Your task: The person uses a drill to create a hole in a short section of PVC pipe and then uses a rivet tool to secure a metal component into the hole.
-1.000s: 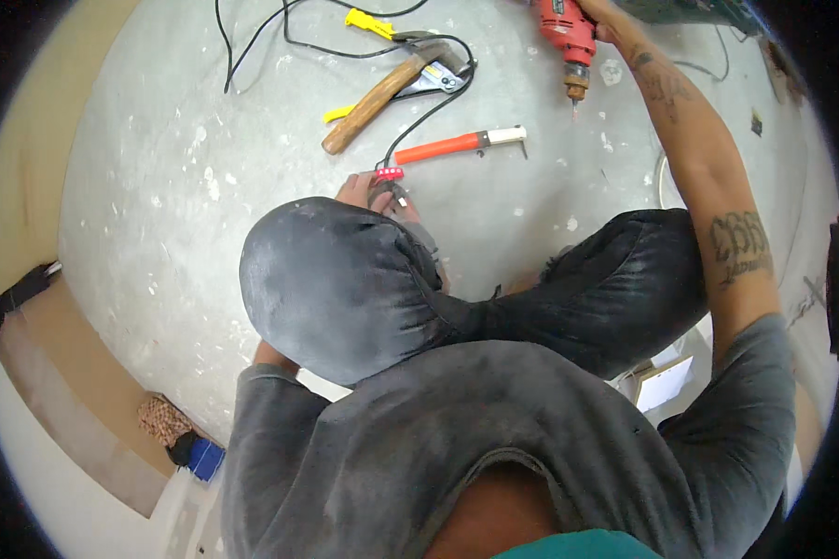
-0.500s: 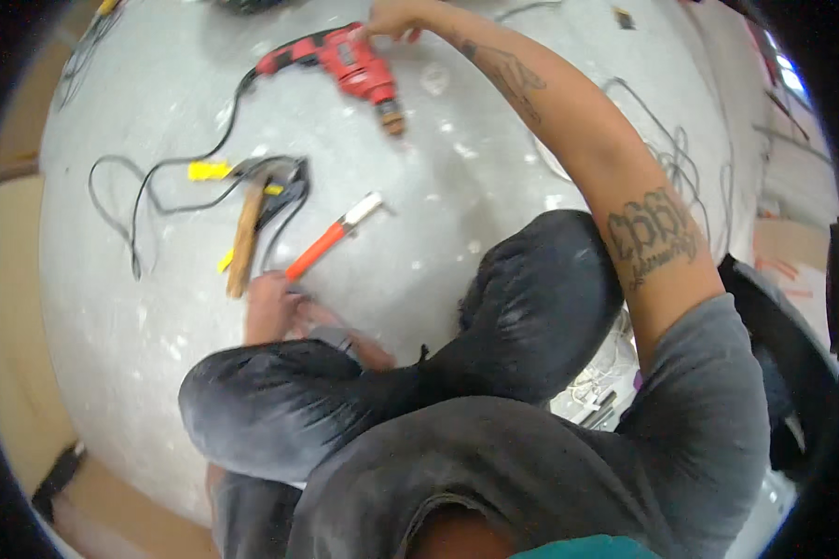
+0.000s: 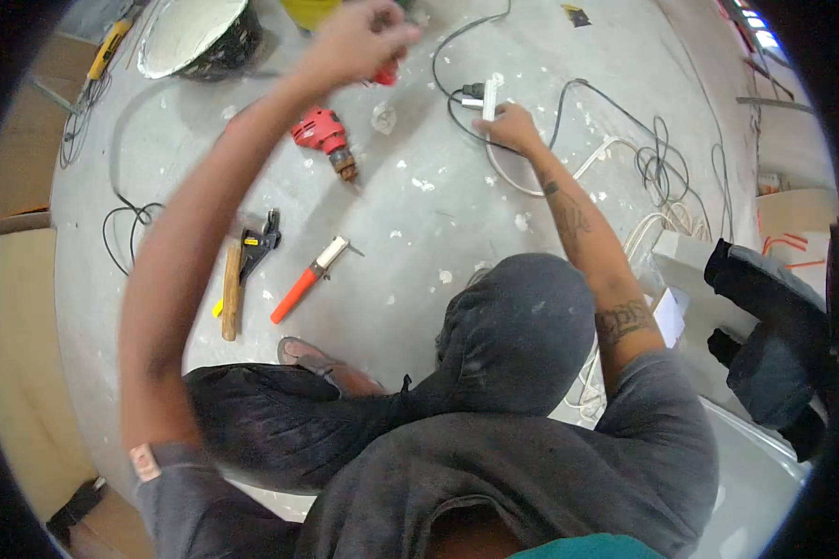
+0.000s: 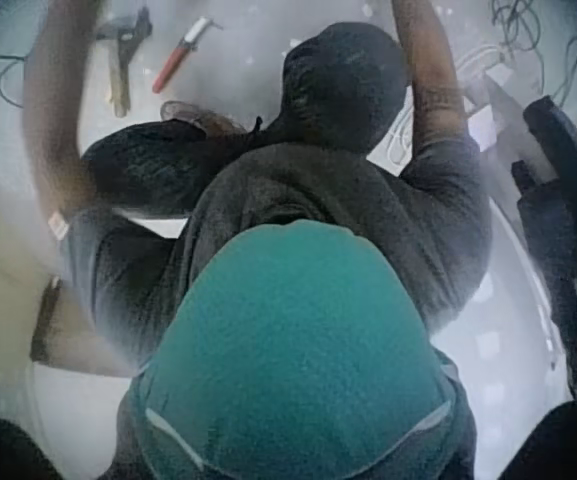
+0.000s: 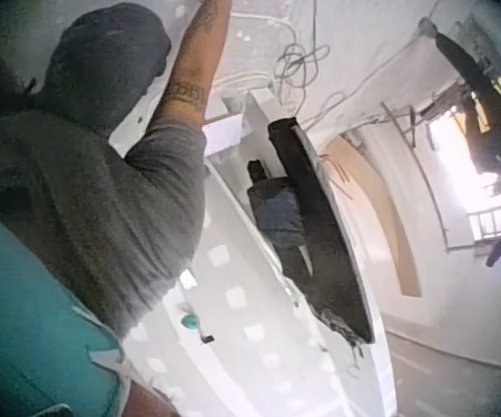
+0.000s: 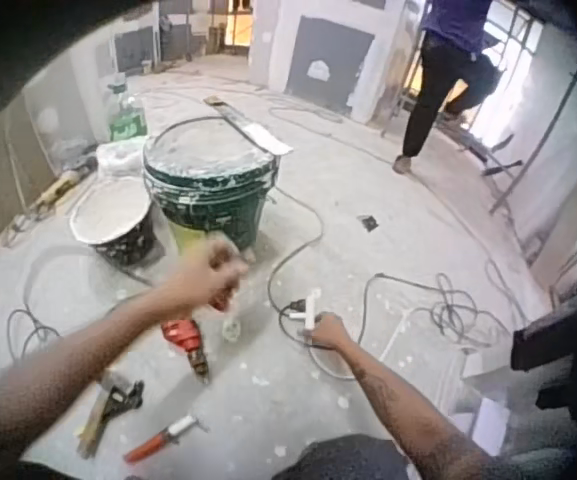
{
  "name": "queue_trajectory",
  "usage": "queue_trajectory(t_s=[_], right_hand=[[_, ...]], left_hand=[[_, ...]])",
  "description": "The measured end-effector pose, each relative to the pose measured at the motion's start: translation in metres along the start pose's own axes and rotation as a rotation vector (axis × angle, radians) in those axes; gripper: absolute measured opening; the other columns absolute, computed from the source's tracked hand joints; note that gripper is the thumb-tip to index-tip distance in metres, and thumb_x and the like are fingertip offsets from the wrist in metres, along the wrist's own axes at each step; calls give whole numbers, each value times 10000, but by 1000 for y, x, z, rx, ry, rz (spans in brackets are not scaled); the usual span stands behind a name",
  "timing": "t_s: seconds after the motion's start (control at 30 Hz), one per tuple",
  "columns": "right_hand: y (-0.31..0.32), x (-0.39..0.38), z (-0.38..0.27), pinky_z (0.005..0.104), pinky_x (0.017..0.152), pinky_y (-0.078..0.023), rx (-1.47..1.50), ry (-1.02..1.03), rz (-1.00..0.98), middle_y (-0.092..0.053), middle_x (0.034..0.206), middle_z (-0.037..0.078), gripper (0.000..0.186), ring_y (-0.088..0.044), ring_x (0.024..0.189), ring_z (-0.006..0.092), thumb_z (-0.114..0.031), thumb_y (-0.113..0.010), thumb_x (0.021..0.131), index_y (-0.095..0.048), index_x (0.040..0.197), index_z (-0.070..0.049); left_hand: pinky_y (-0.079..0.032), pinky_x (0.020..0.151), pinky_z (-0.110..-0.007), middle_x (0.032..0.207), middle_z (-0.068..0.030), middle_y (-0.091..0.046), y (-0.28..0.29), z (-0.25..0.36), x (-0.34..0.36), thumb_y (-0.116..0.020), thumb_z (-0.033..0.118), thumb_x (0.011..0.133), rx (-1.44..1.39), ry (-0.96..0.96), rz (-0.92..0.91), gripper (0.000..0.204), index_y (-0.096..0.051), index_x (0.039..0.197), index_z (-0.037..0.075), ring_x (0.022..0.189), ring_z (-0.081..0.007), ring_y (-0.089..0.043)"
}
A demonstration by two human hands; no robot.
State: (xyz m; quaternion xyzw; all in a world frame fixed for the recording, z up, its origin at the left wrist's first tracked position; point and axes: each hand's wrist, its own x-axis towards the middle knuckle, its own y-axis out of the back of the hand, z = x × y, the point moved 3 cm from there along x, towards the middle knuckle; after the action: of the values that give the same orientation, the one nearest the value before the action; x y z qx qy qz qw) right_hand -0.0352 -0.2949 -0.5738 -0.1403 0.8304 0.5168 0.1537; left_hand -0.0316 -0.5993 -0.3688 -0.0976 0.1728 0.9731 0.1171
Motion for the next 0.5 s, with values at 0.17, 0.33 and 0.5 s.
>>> queue_trajectory(t_s=[0.17, 0.33, 0.5], right_hand=[[-12, 8, 21, 323, 755, -550, 322, -68, -69, -696, 931, 141, 455, -687, 827, 208, -340, -747, 832, -670, 1059, 47], [-16, -7, 25, 267, 758, -540, 978, -193, -335, -652, 969, 86, 260, -658, 865, 166, -199, -618, 973, -606, 1129, 9], [3, -15, 11, 254, 756, -537, 1147, -158, -515, -680, 1047, 145, 329, -645, 842, 141, -225, -460, 1049, -556, 1214, 42]], left_hand=[[-550, 588, -333, 794, -65, -670, -75, -130, 45, -638, 255, 955, -220, 182, -147, 271, -628, 1064, 7, 631, -139, -637], [-522, 562, -311, 738, -43, -642, -118, -149, 30, -632, 292, 962, 117, 64, -147, 307, -629, 1033, -7, 592, -126, -619], [-509, 631, -295, 805, -32, -651, -133, -176, 41, -608, 310, 980, -79, 199, -292, 346, -629, 1129, -2, 650, -145, -648]])
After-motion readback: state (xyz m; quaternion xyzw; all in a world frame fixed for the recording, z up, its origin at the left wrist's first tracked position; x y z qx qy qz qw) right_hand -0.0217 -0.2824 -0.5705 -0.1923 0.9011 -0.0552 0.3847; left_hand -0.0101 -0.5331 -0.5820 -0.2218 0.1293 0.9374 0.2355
